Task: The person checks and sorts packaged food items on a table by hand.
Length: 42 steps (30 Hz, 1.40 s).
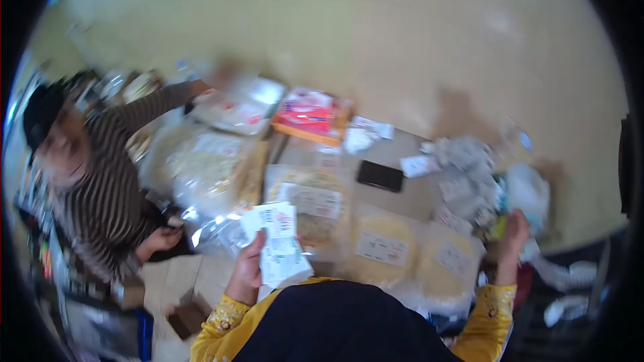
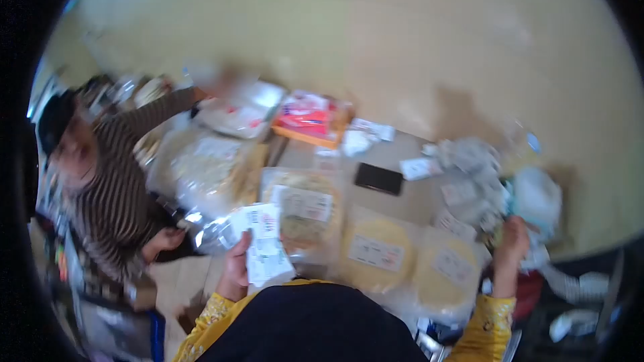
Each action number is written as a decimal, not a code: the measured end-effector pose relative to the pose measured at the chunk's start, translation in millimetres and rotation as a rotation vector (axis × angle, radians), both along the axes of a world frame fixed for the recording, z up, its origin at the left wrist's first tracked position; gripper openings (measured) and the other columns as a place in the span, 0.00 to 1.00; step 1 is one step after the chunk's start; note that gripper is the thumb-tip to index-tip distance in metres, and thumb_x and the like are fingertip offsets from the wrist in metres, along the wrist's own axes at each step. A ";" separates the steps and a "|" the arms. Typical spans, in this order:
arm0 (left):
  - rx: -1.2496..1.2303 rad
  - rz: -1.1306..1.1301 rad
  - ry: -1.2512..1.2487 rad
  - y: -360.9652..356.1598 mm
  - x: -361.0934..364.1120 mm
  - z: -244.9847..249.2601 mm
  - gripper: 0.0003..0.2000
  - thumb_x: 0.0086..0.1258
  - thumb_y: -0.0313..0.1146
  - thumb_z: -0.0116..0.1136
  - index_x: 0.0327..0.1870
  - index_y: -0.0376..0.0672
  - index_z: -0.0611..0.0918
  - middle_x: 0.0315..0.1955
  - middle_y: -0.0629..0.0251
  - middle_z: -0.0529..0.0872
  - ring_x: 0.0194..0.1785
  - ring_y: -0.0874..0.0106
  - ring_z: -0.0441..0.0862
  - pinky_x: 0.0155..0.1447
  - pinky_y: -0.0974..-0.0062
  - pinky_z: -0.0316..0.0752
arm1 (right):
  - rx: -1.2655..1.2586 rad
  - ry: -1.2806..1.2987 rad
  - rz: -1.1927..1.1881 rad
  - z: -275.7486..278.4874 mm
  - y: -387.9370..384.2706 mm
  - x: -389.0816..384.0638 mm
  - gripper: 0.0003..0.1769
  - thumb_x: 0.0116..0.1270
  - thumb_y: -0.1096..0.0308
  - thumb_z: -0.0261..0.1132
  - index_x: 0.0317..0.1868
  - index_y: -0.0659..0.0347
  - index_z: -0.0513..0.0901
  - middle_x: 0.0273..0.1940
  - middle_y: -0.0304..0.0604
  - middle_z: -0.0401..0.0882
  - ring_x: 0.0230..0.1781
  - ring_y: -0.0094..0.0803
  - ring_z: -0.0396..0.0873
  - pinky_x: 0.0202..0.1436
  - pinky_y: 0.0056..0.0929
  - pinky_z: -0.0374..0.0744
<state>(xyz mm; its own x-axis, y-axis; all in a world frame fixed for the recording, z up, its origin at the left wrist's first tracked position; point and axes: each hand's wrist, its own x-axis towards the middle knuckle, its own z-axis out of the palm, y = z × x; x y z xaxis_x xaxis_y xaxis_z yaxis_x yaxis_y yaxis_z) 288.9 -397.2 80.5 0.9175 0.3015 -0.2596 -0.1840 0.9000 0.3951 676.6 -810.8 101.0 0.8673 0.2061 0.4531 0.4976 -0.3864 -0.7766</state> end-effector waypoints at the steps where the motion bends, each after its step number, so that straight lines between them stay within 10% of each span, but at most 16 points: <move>1: -0.035 -0.008 -0.033 -0.7 -3.1 -2.0 0.30 0.68 0.50 0.47 0.62 0.36 0.63 0.54 0.49 0.74 0.56 0.57 0.74 0.60 0.58 0.68 | -0.270 -0.203 -0.041 -21.1 -17.3 37.9 0.13 0.66 0.70 0.53 0.48 0.66 0.74 0.43 0.43 0.74 0.44 0.33 0.72 0.48 0.28 0.70; 3: -0.027 0.038 0.021 -3.5 -9.8 -4.2 0.30 0.68 0.50 0.46 0.63 0.35 0.62 0.56 0.50 0.73 0.59 0.57 0.72 0.62 0.58 0.66 | -1.124 -0.902 -0.432 -90.5 -62.6 126.5 0.20 0.64 0.71 0.56 0.57 0.67 0.71 0.54 0.49 0.73 0.55 0.41 0.71 0.58 0.35 0.68; 8: -0.164 0.202 -0.081 -14.9 -8.9 2.0 0.31 0.67 0.48 0.48 0.66 0.39 0.58 0.60 0.45 0.67 0.60 0.48 0.69 0.62 0.50 0.63 | -0.913 -0.367 -0.324 -137.6 4.8 231.0 0.20 0.64 0.71 0.55 0.57 0.67 0.71 0.54 0.50 0.73 0.55 0.41 0.71 0.58 0.35 0.68; 16: -0.184 0.273 -0.006 -20.3 -29.6 -4.2 0.28 0.62 0.22 0.50 0.65 0.39 0.59 0.57 0.48 0.71 0.61 0.53 0.69 0.61 0.53 0.68 | -0.938 -0.254 -0.314 -146.5 59.9 245.2 0.20 0.64 0.71 0.55 0.56 0.67 0.71 0.54 0.50 0.73 0.54 0.41 0.72 0.59 0.35 0.68; 26: -0.240 0.398 0.051 -11.2 -92.0 -8.2 0.25 0.61 0.20 0.49 0.62 0.37 0.63 0.53 0.49 0.74 0.56 0.56 0.74 0.61 0.52 0.67 | -0.922 -0.233 -0.294 -130.1 91.2 225.6 0.20 0.64 0.72 0.55 0.56 0.68 0.71 0.53 0.50 0.73 0.54 0.41 0.72 0.59 0.35 0.68; 36: -0.051 0.571 0.267 66.9 -259.4 -19.6 0.21 0.60 0.24 0.50 0.57 0.33 0.68 0.50 0.53 0.78 0.51 0.59 0.78 0.54 0.59 0.74 | -0.590 -0.228 0.080 -53.6 177.7 102.7 0.20 0.64 0.72 0.55 0.56 0.68 0.71 0.53 0.51 0.73 0.53 0.42 0.72 0.59 0.35 0.68; 42: 0.082 0.788 0.221 113.1 -379.3 -45.6 0.24 0.57 0.24 0.51 0.57 0.32 0.67 0.47 0.52 0.79 0.48 0.58 0.79 0.53 0.59 0.74 | -0.440 -0.059 0.365 46.5 287.8 -70.3 0.12 0.62 0.71 0.58 0.45 0.67 0.76 0.34 0.38 0.74 0.36 0.24 0.70 0.44 0.23 0.71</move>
